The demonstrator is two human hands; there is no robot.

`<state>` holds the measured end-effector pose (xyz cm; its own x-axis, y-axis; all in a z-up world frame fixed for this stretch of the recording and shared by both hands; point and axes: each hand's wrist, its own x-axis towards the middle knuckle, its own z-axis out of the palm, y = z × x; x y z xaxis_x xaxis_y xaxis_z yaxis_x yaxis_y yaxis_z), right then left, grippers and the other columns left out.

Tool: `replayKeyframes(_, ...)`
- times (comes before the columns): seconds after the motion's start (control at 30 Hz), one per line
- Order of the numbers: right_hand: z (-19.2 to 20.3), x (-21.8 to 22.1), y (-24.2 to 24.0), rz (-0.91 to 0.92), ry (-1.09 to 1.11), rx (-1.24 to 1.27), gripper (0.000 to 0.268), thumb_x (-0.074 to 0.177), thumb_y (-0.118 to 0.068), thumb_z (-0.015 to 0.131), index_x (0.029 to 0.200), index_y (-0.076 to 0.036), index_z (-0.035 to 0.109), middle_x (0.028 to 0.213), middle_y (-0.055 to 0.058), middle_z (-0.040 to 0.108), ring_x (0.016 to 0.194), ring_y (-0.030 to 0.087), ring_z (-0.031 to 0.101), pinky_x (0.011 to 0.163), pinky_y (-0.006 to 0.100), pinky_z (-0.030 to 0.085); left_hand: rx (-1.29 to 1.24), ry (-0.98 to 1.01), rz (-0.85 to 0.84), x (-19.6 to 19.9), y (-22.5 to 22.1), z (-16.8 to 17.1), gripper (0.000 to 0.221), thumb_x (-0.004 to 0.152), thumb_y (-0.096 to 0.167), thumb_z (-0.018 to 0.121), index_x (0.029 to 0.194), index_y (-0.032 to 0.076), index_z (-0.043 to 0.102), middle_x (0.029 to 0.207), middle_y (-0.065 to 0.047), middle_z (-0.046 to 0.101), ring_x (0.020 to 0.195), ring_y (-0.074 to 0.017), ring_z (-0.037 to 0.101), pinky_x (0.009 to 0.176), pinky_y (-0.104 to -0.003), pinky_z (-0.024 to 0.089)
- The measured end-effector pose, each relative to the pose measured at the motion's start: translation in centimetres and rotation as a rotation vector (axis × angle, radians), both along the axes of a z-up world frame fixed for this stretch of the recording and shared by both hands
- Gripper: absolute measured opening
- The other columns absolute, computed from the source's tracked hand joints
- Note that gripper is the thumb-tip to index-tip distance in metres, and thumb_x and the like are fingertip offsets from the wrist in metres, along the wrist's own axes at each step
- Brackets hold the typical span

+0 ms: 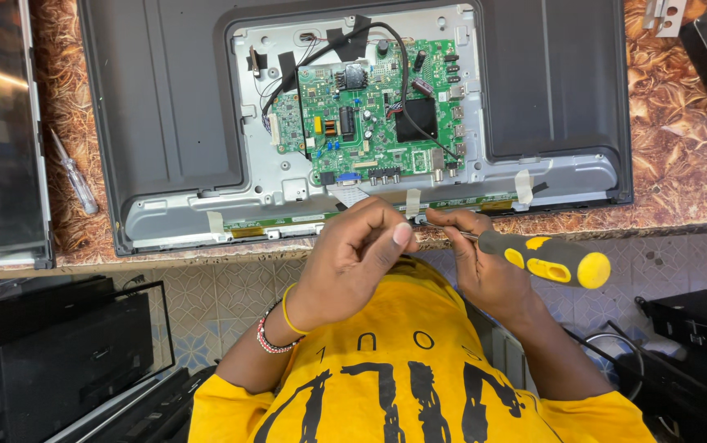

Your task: The person uses a screwdriver to remove screws from a disassembled television chassis, then detaches a plastic bezel and disconnects ribbon cables from the mainboard. They later reattach the bezel and secure it with screws.

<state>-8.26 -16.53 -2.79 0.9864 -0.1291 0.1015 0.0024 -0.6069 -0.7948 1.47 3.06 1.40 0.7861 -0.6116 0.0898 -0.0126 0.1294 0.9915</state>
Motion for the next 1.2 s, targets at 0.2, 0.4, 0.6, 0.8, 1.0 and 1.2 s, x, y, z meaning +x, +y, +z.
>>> replayKeyframes(0.2, -2.3, -1.7, -0.3, 0.098, 0.111, 0.39, 0.012, 0.089, -0.017, 0.074, 0.098, -0.01, 0.07, 0.091, 0.002, 0.074, 0.083, 0.015, 0.075, 0.073, 0.026, 0.065, 0.19, -0.369, -0.444, 0.2, -1.0, 1.6, 0.065, 0.107, 0.052, 0.044, 0.161, 0.018, 0.032, 0.087, 0.002, 0.043, 0.08, -0.0129, 0.041, 0.07, -0.03, 0.038)
replayKeyframes(0.4, -6.0, -2.3, -1.4, 0.031, 0.326, 0.454, 0.018, 0.082, -0.015, 0.081, 0.099, -0.015, 0.076, 0.1, 0.001, 0.077, 0.092, 0.013, 0.073, 0.071, 0.029, 0.062, 0.117, -0.511, -0.262, -1.3, -3.3, 0.2, 0.043, 0.103, 0.045, 0.048, 0.128, 0.013, 0.063, 0.105, -0.006, 0.066, 0.084, -0.0194, 0.057, 0.074, -0.031, 0.048)
replayKeyframes(0.6, -6.3, -2.1, -0.9, 0.036, 0.286, 0.358, 0.017, 0.084, -0.017, 0.077, 0.101, -0.015, 0.075, 0.102, 0.001, 0.077, 0.094, 0.014, 0.072, 0.075, 0.029, 0.06, 0.168, -0.573, 0.202, -2.7, -6.1, -1.5, 0.019, 0.072, 0.006, 0.075, 0.074, 0.013, 0.057, 0.067, -0.003, 0.045, 0.063, -0.0299, 0.054, 0.057, -0.04, 0.045)
replayKeyframes(0.8, -6.6, -2.8, -1.9, 0.057, 0.247, 0.239, 0.017, 0.086, -0.018, 0.073, 0.102, -0.015, 0.075, 0.104, 0.0, 0.076, 0.098, 0.016, 0.071, 0.081, 0.03, 0.059, 0.189, -0.363, -0.093, -1.3, -4.1, 2.2, 0.061, 0.066, 0.018, 0.085, 0.119, 0.011, 0.058, 0.092, -0.014, 0.057, 0.087, -0.0409, 0.063, 0.075, -0.05, 0.054)
replayKeyframes(1.0, -7.0, -2.1, -2.0, 0.078, 0.215, 0.124, 0.017, 0.088, -0.02, 0.069, 0.103, -0.015, 0.074, 0.106, -0.001, 0.075, 0.101, 0.018, 0.071, 0.086, 0.03, 0.057, 0.178, -0.421, -0.235, -0.6, -3.3, 2.4, 0.027, 0.091, 0.017, 0.073, 0.115, 0.005, 0.072, 0.08, -0.019, 0.059, 0.073, -0.0459, 0.058, 0.069, -0.05, 0.054)
replayKeyframes(1.2, -7.5, -2.3, -1.9, 0.149, 0.143, 0.007, 0.018, 0.09, -0.022, 0.065, 0.105, -0.015, 0.074, 0.109, -0.001, 0.074, 0.104, 0.019, 0.07, 0.091, 0.031, 0.055, 0.215, -0.47, 0.141, -1.9, -4.6, -2.0, 0.035, 0.072, 0.032, 0.089, 0.076, 0.019, 0.056, 0.067, 0.003, 0.044, 0.065, -0.0264, 0.058, 0.061, -0.035, 0.05)
